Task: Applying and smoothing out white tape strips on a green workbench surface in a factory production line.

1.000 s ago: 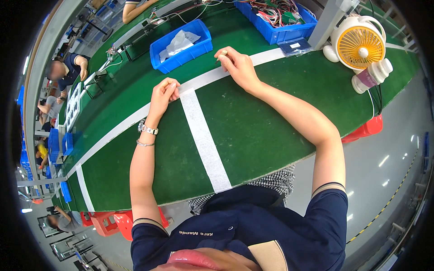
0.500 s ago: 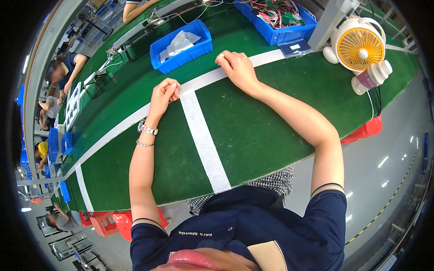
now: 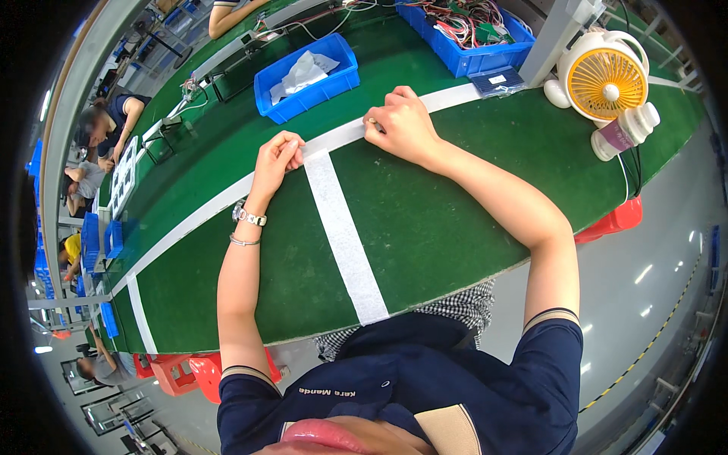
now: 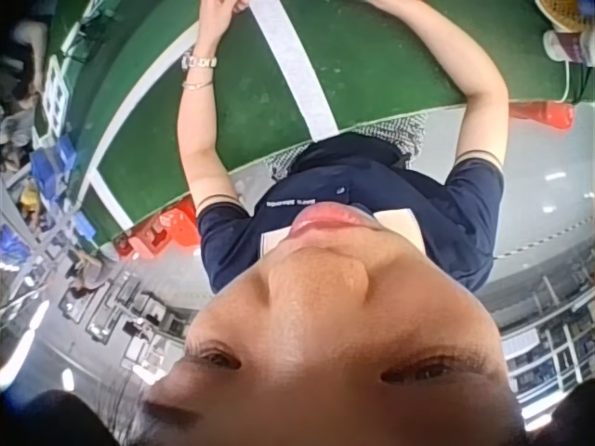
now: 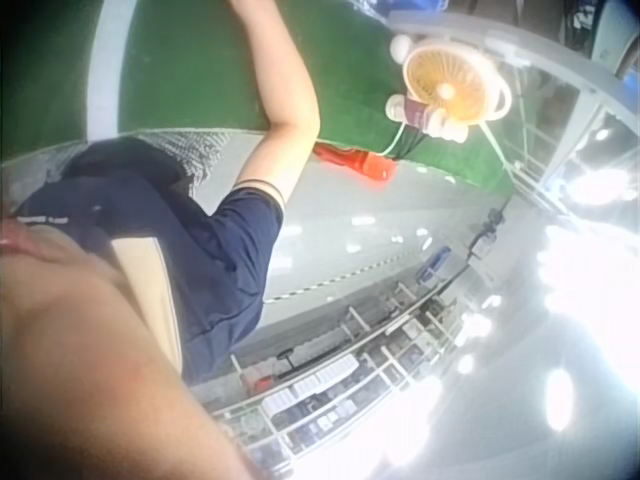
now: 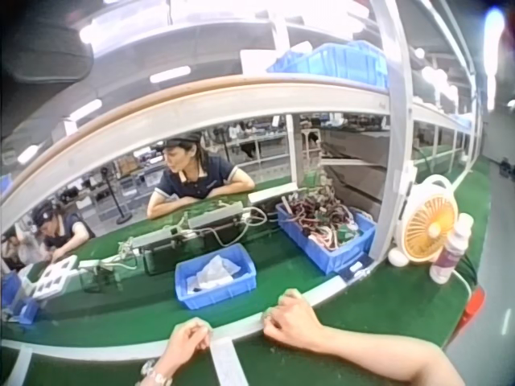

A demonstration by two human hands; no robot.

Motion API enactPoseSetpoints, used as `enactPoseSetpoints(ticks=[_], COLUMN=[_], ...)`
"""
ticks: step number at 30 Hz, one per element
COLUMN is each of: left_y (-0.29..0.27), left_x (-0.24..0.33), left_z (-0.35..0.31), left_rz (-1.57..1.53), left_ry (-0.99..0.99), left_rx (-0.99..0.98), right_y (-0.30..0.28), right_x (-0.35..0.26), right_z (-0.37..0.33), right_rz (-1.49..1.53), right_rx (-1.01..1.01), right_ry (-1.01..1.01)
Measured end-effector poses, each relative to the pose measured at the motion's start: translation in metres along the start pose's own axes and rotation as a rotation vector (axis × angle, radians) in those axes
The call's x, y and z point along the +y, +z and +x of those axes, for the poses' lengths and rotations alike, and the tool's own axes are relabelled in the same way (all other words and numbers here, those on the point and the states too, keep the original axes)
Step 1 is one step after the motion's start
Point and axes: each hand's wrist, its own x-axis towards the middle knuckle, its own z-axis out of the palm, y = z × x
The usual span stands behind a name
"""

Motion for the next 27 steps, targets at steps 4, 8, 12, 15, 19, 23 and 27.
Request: enactPoseSetpoints(ticks=[4, 8, 12, 15, 19, 23, 27], left_y=[0.0, 0.0, 0.0, 0.001, 0.0, 0.003, 0.001], left_x=[0.001, 0.002, 0.002, 0.003, 0.0, 0.005, 0.003], left_z=[0.0, -0.001, -0.001, -0.001, 0.0, -0.002, -0.001], left_rz=[0.005, 0.009, 0.0, -0.002, 0.004, -0.011, -0.012], left_ry=[-0.006, -0.012, -0.009, -0.005, -0.009, 0.007, -0.003], left_rx=[-0.006, -0.007, -0.01, -0.01, -0.009, -0.002, -0.005], right_y=[0.006, 0.012, 0.014, 0.013, 0.011, 0.007, 0.008], right_x=[-0.004, -0.008, -0.001, 0.005, 0.003, 0.005, 0.008], right_z=[-0.009, -0.014, -0.013, -0.013, -0.011, -0.01, -0.01], right_rz=[-0.119, -0.252, -0.34, -0.305, -0.324, -0.409, -0.403], right_rx=[-0.031, -0.121, -0.139, -0.118, -0.151, -0.194, -0.191], right_ry=[-0.096, -0.127, -0.043, 0.006, 0.089, 0.101, 0.087])
